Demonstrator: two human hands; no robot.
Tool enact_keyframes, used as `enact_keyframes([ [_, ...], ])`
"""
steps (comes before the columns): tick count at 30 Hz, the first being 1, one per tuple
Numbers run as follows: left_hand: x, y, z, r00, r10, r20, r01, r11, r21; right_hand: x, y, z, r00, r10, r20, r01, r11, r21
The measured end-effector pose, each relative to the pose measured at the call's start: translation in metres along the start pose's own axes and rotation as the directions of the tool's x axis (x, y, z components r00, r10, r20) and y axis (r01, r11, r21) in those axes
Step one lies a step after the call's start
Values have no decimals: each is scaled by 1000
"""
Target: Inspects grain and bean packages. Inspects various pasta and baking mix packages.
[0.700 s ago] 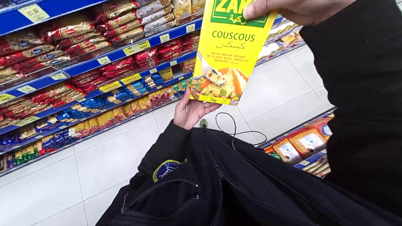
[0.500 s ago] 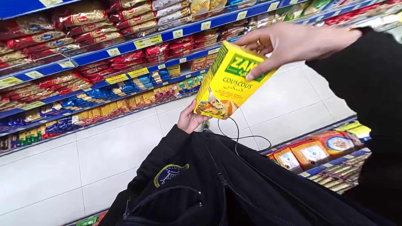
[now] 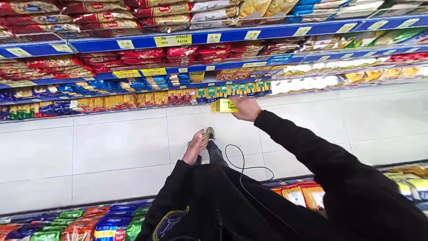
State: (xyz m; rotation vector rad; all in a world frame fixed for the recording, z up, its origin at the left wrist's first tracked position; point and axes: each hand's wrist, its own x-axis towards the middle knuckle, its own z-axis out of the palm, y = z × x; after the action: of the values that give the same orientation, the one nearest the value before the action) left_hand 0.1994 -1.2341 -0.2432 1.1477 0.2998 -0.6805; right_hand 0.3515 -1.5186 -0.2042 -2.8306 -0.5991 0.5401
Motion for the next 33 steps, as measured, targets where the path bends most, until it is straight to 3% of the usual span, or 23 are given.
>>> enact_keyframes([
  [6, -6, -22, -4, 996, 15, -83, -20, 998, -64, 115, 79, 66, 994, 107, -4, -107, 993, -49],
  [12, 10, -36, -6, 981, 20, -191, -44, 991, -123, 199, 119, 102, 991, 115, 64, -109, 990, -91],
  [18, 28, -50, 11, 985, -1, -173, -30, 983, -182, 238, 137, 129, 998, 45, 46, -39, 992, -119],
  [33, 50, -61, 26, 993, -58, -98, 36, 976, -217, 296, 156, 147, 995, 80, 54, -75, 992, -102],
])
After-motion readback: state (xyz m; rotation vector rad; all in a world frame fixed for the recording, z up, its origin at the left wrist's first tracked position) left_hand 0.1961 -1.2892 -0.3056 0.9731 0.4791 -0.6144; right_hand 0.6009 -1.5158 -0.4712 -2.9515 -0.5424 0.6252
